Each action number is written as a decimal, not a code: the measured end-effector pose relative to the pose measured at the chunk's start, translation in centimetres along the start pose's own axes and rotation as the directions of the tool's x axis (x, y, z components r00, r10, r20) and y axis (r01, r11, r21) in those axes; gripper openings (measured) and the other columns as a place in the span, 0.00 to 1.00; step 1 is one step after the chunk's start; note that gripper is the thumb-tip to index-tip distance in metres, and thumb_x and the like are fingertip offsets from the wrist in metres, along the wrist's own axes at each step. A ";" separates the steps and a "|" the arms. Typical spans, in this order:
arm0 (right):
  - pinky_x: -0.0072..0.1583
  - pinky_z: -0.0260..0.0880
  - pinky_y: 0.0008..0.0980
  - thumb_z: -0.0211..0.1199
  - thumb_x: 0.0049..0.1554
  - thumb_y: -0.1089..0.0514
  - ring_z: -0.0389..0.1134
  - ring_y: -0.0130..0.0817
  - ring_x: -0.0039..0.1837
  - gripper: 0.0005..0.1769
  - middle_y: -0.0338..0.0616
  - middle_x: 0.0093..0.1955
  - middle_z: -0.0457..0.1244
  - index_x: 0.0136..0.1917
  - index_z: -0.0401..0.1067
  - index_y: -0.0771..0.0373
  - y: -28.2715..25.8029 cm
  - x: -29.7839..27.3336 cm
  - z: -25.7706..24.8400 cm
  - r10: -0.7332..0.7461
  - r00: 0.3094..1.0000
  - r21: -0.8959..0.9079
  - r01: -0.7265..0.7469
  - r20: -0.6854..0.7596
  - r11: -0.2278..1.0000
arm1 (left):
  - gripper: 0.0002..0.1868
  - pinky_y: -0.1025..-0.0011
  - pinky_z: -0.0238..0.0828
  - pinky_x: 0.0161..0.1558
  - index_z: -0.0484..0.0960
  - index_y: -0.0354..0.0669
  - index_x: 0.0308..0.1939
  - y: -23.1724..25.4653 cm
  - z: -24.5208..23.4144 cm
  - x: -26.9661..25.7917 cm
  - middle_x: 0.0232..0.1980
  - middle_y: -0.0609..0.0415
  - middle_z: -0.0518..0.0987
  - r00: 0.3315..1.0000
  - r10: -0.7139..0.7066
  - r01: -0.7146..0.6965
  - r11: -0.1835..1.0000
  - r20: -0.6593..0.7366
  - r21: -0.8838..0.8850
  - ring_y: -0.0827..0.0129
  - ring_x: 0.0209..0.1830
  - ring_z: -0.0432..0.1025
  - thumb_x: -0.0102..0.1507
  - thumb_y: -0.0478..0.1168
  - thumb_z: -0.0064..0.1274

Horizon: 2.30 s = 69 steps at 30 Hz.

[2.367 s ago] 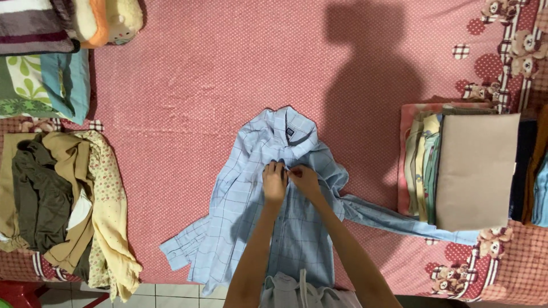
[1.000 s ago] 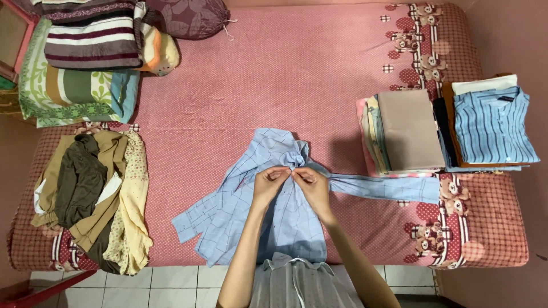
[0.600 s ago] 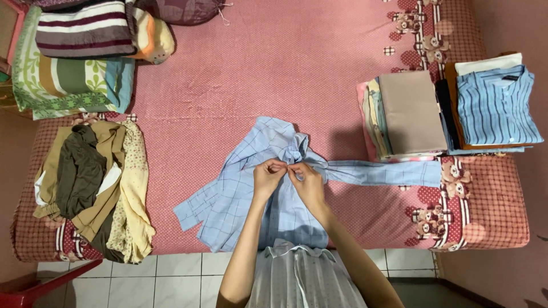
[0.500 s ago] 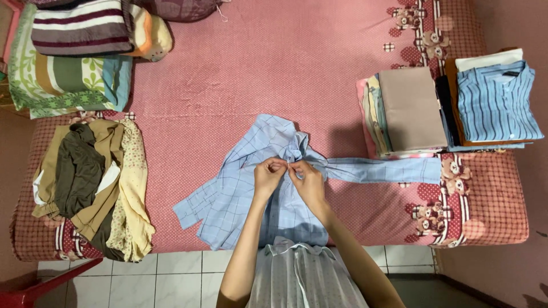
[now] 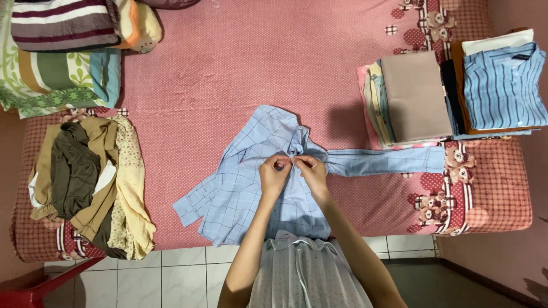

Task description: Folding a light blue button-down shirt on a bed.

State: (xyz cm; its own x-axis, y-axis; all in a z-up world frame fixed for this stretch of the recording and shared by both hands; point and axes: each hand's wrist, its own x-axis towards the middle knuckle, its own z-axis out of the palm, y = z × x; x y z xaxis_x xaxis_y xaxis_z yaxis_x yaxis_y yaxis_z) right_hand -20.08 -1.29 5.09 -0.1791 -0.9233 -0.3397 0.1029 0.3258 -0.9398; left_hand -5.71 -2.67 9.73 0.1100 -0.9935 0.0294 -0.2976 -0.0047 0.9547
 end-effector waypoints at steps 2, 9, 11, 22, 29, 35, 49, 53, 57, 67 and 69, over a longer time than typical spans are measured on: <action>0.43 0.65 0.24 0.65 0.59 0.55 0.67 0.20 0.44 0.11 0.34 0.44 0.71 0.51 0.80 0.62 0.2 0.1 0.0 -0.003 1.000 -0.016 0.003 0.010 1.000 | 0.06 0.75 0.74 0.38 0.86 0.34 0.39 -0.3 -0.3 0.4 0.34 0.49 0.84 1.000 0.007 -0.008 1.000 0.029 0.030 0.72 0.32 0.77 0.58 0.31 0.63; 0.50 0.68 0.28 0.64 0.61 0.51 0.68 0.23 0.52 0.14 0.35 0.50 0.69 0.55 0.77 0.61 -0.4 0.4 -0.8 0.101 0.985 0.100 -0.115 0.137 0.988 | 0.05 0.75 0.72 0.42 0.84 0.35 0.43 -2.3 -1.7 2.6 0.39 0.50 0.83 0.956 0.025 0.005 0.995 0.293 -0.102 0.72 0.37 0.75 0.64 0.32 0.58; 0.54 0.68 0.30 0.63 0.62 0.51 0.68 0.24 0.55 0.14 0.35 0.52 0.68 0.57 0.75 0.61 0.8 0.9 -1.5 0.135 0.975 0.150 -0.162 0.175 0.975 | 0.07 0.75 0.72 0.45 0.84 0.36 0.46 -3.1 -2.2 2.4 0.41 0.50 0.84 0.943 0.040 -0.006 0.995 0.329 -0.103 0.71 0.40 0.76 0.65 0.31 0.56; 0.61 0.63 0.36 0.58 0.66 0.48 0.63 0.31 0.59 0.19 0.32 0.59 0.61 0.67 0.64 0.55 3.2 1.9 -1.8 0.298 0.914 0.412 -0.393 0.275 0.822 | 0.10 0.73 0.74 0.48 0.82 0.36 0.47 -10.9 0.7 0.1 0.41 0.54 0.84 0.891 -0.089 0.163 0.978 0.444 -0.130 0.73 0.42 0.77 0.62 0.32 0.60; 0.46 0.69 0.29 0.67 0.60 0.44 0.68 0.27 0.50 0.27 0.40 0.53 0.67 0.63 0.68 0.63 5.7 -0.4 -0.3 0.148 0.988 -0.052 -0.150 -0.053 0.987 | 0.10 0.75 0.75 0.43 0.85 0.35 0.41 -10.2 0.5 -0.5 0.36 0.54 0.85 0.968 -0.085 0.095 0.995 0.235 -0.031 0.76 0.37 0.77 0.59 0.35 0.67; 0.37 0.62 0.27 0.69 0.61 0.49 0.65 0.26 0.38 0.19 0.47 0.43 0.69 0.56 0.78 0.67 6.3 -1.3 -0.5 0.032 0.998 -0.154 -0.040 -0.054 0.987 | 0.12 0.78 0.72 0.41 0.80 0.36 0.41 -8.5 0.4 -1.6 0.35 0.58 0.81 0.984 -0.080 0.104 0.983 0.157 -0.148 0.79 0.35 0.74 0.59 0.33 0.67; 0.44 0.63 0.25 0.73 0.54 0.61 0.61 0.24 0.43 0.24 0.45 0.46 0.61 0.56 0.61 0.65 9.3 -2.0 -1.2 -0.255 0.964 -0.090 0.248 -0.077 0.965 | 0.12 0.79 0.70 0.43 0.87 0.38 0.50 -8.0 -0.7 -4.9 0.41 0.58 0.84 0.972 -0.140 0.182 0.956 0.187 -0.229 0.81 0.40 0.74 0.62 0.30 0.62; 0.47 0.69 0.24 0.73 0.56 0.58 0.68 0.23 0.44 0.15 0.43 0.44 0.69 0.51 0.72 0.67 6.8 -3.3 -1.5 -0.210 0.972 -0.167 0.191 -0.107 0.967 | 0.09 0.77 0.71 0.44 0.87 0.39 0.45 -5.8 -1.1 -4.8 0.39 0.56 0.84 0.989 -0.105 0.115 0.990 0.106 -0.085 0.76 0.39 0.75 0.60 0.30 0.62; 0.42 0.67 0.24 0.74 0.55 0.57 0.68 0.24 0.41 0.12 0.43 0.43 0.71 0.47 0.80 0.68 4.2 -5.0 -1.6 -0.263 0.958 -0.307 0.218 -0.112 0.926 | 0.08 0.70 0.72 0.45 0.86 0.40 0.41 -1.4 -2.2 -4.7 0.39 0.51 0.80 0.998 0.064 -0.064 0.991 0.000 0.116 0.63 0.40 0.76 0.58 0.29 0.62; 0.41 0.69 0.22 0.71 0.57 0.58 0.70 0.19 0.42 0.12 0.38 0.43 0.72 0.51 0.79 0.69 6.7 -5.2 0.7 -0.016 0.994 0.161 0.033 -0.107 0.986 | 0.07 0.67 0.74 0.44 0.85 0.38 0.38 -1.0 -3.0 -4.6 0.38 0.47 0.83 0.982 0.167 -0.181 0.968 0.091 0.175 0.59 0.39 0.77 0.57 0.31 0.63; 0.42 0.68 0.22 0.70 0.57 0.60 0.69 0.19 0.42 0.11 0.39 0.43 0.72 0.52 0.79 0.68 5.5 -5.7 1.7 -0.107 0.988 0.086 0.117 -0.109 0.989 | 0.07 0.69 0.74 0.41 0.87 0.38 0.39 -1.4 -3.3 -4.4 0.36 0.49 0.83 0.988 0.072 -0.087 0.990 0.137 0.107 0.65 0.35 0.78 0.57 0.31 0.63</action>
State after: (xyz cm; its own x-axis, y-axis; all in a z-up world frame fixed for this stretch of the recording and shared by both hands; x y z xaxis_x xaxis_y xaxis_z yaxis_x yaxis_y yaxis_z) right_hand -16.82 5.39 1.87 -0.2944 -0.9253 -0.2391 0.1646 0.1974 -0.9664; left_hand -2.63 2.07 9.29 -0.0428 -0.9974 0.0575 -0.4062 0.0700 0.9111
